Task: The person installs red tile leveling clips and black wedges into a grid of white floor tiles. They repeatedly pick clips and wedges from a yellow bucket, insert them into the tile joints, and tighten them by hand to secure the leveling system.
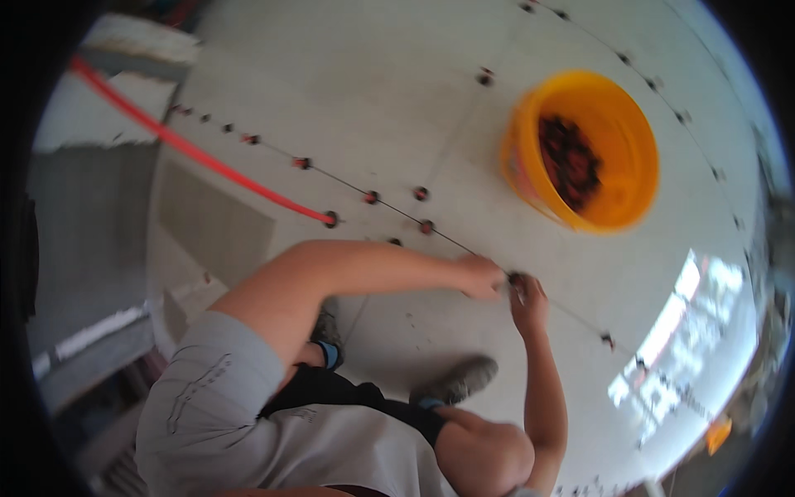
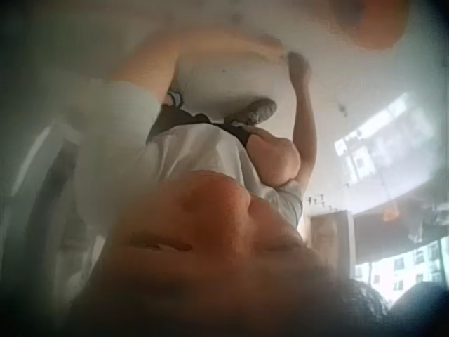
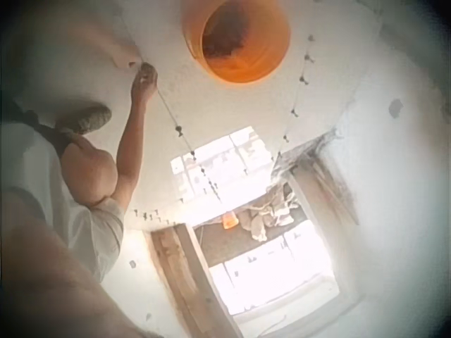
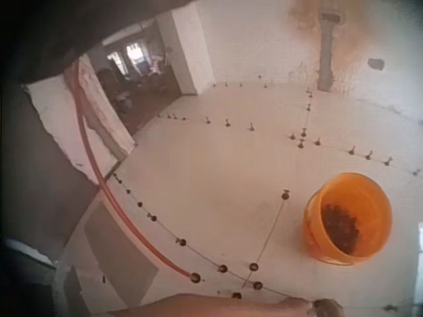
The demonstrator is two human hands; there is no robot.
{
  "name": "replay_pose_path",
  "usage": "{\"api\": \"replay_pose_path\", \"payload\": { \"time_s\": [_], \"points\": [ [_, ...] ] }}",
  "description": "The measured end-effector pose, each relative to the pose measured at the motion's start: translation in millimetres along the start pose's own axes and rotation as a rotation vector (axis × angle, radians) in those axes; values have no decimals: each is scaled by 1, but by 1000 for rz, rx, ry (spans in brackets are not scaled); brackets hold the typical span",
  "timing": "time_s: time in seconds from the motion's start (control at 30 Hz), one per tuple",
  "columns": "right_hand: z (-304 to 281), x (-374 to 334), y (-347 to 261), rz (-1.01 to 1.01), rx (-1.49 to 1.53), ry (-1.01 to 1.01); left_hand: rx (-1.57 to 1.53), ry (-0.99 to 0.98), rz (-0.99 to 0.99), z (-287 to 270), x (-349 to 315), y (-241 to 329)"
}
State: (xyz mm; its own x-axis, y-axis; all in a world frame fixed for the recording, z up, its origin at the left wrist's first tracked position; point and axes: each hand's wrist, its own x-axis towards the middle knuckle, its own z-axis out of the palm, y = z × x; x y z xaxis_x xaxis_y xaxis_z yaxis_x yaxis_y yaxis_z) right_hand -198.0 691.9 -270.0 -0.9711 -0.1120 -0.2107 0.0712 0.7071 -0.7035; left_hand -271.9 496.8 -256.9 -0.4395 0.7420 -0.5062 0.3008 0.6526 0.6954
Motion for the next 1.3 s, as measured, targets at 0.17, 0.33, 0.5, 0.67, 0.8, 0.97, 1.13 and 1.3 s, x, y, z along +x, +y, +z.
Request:
{"api": "replay_pose_path", "payload": {
  "time_s": [0.17,0.33,0.5,0.67,0.8,0.97,1.13,1.3],
  "points": [
    [-17,13,-21,88,-256,-202,287,14,75,-13,-13,-23],
    [-18,39,-45,192,-669,-400,868,58,254,26,-32,-48],
    [-11,50,-41,4,-878,-548,905,47,260,41,-38,-34],
    [-5,45,-19,-485,-1006,-568,785,27,272,47,-32,-40],
    [-12,41,-8,-642,-1074,-640,657,59,147,53,-32,-54],
    [-19,54,-44,-110,-968,-636,971,-1,175,12,-68,-53],
    [-23,51,-50,74,-918,-610,1036,16,177,5,-79,-58],
    [-56,52,-76,-437,-1096,-853,998,7,162,7,-88,-68]
  ]
}}
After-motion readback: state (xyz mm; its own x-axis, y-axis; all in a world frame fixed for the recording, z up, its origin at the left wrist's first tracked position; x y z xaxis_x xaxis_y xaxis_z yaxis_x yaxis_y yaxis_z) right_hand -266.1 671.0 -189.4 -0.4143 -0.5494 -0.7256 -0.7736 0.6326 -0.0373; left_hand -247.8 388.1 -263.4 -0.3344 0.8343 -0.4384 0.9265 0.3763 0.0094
